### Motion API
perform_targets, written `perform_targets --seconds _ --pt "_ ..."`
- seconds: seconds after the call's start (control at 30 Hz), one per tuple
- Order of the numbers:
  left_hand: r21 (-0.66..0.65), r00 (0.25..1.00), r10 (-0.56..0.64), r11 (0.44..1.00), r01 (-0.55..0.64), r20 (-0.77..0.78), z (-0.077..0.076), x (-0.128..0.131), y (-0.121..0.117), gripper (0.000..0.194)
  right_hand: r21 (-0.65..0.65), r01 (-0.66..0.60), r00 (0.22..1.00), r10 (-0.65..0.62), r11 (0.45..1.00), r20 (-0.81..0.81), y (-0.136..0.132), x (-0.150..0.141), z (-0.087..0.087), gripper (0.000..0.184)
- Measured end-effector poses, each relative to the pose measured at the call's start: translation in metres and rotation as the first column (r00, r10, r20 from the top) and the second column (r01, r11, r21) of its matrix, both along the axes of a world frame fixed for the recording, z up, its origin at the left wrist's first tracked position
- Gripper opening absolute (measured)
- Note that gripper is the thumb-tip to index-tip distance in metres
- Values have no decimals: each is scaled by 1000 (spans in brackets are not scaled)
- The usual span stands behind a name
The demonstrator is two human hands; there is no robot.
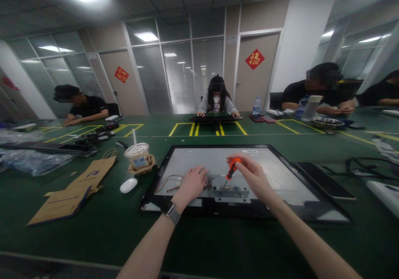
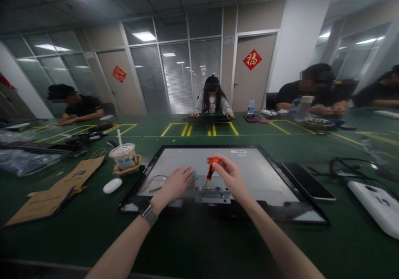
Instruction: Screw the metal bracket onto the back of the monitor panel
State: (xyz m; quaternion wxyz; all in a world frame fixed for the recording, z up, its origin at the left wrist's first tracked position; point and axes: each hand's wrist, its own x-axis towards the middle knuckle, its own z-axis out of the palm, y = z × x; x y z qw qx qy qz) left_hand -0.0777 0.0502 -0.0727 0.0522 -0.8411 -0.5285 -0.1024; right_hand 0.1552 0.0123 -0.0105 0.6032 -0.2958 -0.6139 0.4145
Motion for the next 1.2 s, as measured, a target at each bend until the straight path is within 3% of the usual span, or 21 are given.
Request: perform_targets --seconds 0.13,0.4,0.67,0.83,1.07,1.2 --pt "-9 1000 -5 1000 5 14 0 -1 0 38 -20 79 996 -80 997 -43 4 1 -3 24" --pt "-11 1000 -16 1000 16 6 1 0 0 38 -5 -44 999 44 999 -30 3 1 0 32" --pt "-12 1000 -3 1000 3 14 -2 -1 2 38 27 100 994 -101 995 47 2 2 1 27" --pt "5 1000 -8 1000 8 -5 -2 -1 1 38 -1 34 999 -34 999 23 1 3 1 37" --pt "6 1000 1 1000 0 -16 -1 0 1 38 -6 -89 995 89 996 51 1 2 -1 37" --pt "9 1000 -12 1000 12 -15 -1 0 1 37 -8 -81 997 81 997 9 1 2 -2 31"
